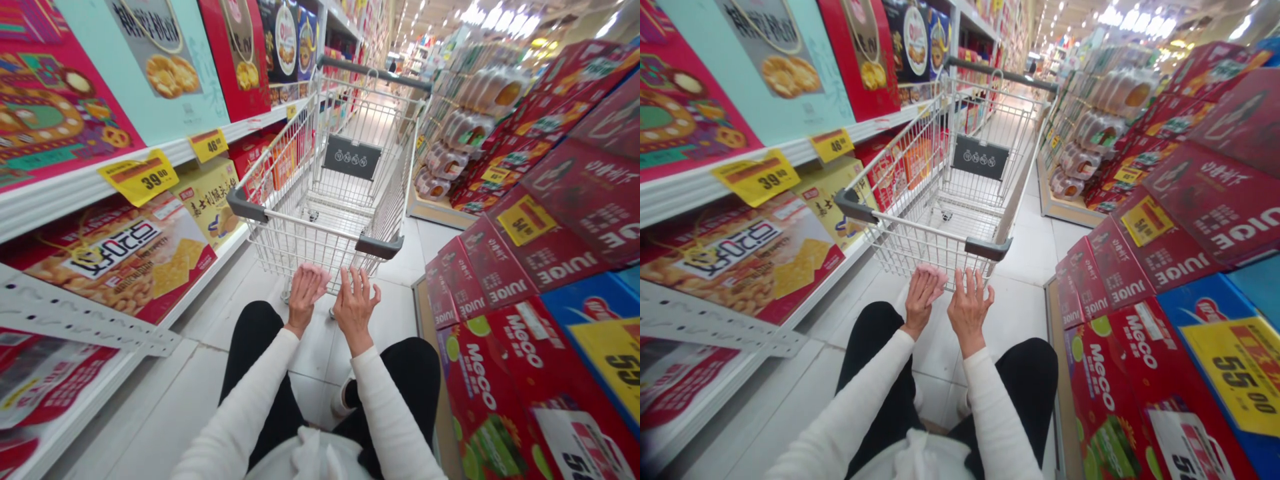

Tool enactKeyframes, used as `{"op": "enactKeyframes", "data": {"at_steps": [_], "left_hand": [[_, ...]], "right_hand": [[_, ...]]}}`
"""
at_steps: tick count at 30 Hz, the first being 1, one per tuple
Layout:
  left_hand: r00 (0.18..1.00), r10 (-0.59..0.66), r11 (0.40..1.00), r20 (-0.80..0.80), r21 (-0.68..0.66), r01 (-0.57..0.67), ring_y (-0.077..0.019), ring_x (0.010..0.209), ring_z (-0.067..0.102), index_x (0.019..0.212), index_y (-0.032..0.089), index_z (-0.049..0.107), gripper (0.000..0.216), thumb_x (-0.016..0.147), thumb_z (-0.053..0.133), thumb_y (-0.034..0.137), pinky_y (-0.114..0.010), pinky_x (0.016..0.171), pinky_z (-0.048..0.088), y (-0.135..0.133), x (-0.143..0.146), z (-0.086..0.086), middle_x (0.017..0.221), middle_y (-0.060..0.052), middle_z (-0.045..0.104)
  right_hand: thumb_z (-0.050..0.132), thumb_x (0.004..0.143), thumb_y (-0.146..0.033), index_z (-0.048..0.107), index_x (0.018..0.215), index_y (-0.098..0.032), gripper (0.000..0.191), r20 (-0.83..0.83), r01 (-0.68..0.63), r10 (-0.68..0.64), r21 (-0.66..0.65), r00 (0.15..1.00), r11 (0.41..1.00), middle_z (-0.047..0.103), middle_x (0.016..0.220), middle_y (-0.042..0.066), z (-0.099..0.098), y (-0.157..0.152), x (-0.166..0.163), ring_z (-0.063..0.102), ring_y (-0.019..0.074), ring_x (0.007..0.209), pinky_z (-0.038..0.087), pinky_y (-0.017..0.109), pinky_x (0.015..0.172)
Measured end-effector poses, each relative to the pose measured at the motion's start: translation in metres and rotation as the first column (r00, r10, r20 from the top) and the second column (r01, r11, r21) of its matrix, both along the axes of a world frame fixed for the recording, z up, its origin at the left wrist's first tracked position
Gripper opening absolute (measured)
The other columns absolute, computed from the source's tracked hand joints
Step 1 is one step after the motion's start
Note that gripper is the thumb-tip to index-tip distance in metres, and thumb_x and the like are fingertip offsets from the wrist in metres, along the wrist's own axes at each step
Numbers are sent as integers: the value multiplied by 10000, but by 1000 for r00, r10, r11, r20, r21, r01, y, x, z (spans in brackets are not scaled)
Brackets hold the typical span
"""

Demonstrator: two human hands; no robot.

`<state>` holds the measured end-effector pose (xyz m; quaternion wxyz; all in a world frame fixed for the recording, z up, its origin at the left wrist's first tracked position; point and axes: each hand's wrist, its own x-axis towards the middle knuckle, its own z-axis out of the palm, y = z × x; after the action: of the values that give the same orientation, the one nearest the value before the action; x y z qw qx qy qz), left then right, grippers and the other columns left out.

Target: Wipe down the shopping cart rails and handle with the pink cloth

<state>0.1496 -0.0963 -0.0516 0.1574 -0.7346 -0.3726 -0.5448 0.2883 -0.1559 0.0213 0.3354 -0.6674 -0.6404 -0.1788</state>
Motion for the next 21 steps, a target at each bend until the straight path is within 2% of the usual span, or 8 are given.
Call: {"op": "enactKeyframes", "data": {"at_steps": [5, 7, 10, 13, 15, 18, 21], "left_hand": [[1000, 22, 999, 6, 41, -22, -328, 1522, 253, 1530, 272, 431, 585, 972, 605, 237, -621, 1241, 319, 14, 7, 24, 1601, -118, 394], [1000, 20, 999, -14, 30, -19, -325, 1524, 238, 1528, 265, 435, 575, 976, 594, 229, -619, 1250, 302, 20, 13, 23, 1597, -122, 396], [999, -17, 999, -43, 29, 19, -273, 1514, 290, 1559, 244, 374, 618, 978, 580, 190, -537, 1260, 343, 17, 17, 4, 1552, -118, 473], [993, -67, 997, -99, -30, 64, -235, 1500, 335, 1567, 245, 353, 624, 983, 548, 145, -475, 1247, 394, 3, 11, -21, 1512, -96, 533], [993, -68, 996, -97, -60, 63, -241, 1497, 349, 1566, 235, 357, 621, 982, 551, 149, -472, 1232, 418, -4, 5, -25, 1515, -104, 531], [1000, -11, 1000, -3, -5, 11, -282, 1511, 329, 1561, 228, 374, 646, 961, 608, 183, -521, 1239, 391, 0, 2, -10, 1548, -123, 487], [999, 4, 1000, 52, 28, -6, -313, 1531, 260, 1542, 253, 416, 615, 961, 608, 188, -580, 1260, 323, 16, 8, 7, 1583, -120, 434]], "right_hand": [[464, 937, -129, 533, 1452, -249, 533, 56, 47, -48, 27, 997, 999, 626, 1422, 122, -5, 0, 6, 481, 273, 1397, 196, 528, 1145], [460, 925, -116, 534, 1452, -250, 549, 36, 70, -71, 25, 997, 997, 622, 1417, 122, -6, 1, 7, 477, 274, 1399, 203, 531, 1147], [455, 898, -100, 521, 1464, -259, 591, 17, 78, -78, 21, 997, 997, 621, 1403, 119, -8, 1, 12, 472, 271, 1398, 204, 535, 1152], [451, 859, -79, 510, 1471, -266, 643, 13, 72, -72, 16, 997, 997, 613, 1395, 123, -13, 2, 22, 460, 274, 1405, 209, 545, 1152], [455, 837, -68, 504, 1472, -262, 666, 8, 76, -76, 14, 997, 997, 603, 1396, 129, -17, 3, 29, 444, 279, 1416, 221, 553, 1148], [464, 824, -65, 516, 1452, -244, 655, -15, 103, -102, 22, 995, 994, 587, 1398, 139, -21, 3, 35, 405, 292, 1444, 248, 561, 1134], [466, 840, -82, 545, 1408, -219, 590, -29, 141, -140, 49, 990, 989, 583, 1390, 146, -21, 3, 36, 389, 300, 1457, 277, 553, 1120]]}}
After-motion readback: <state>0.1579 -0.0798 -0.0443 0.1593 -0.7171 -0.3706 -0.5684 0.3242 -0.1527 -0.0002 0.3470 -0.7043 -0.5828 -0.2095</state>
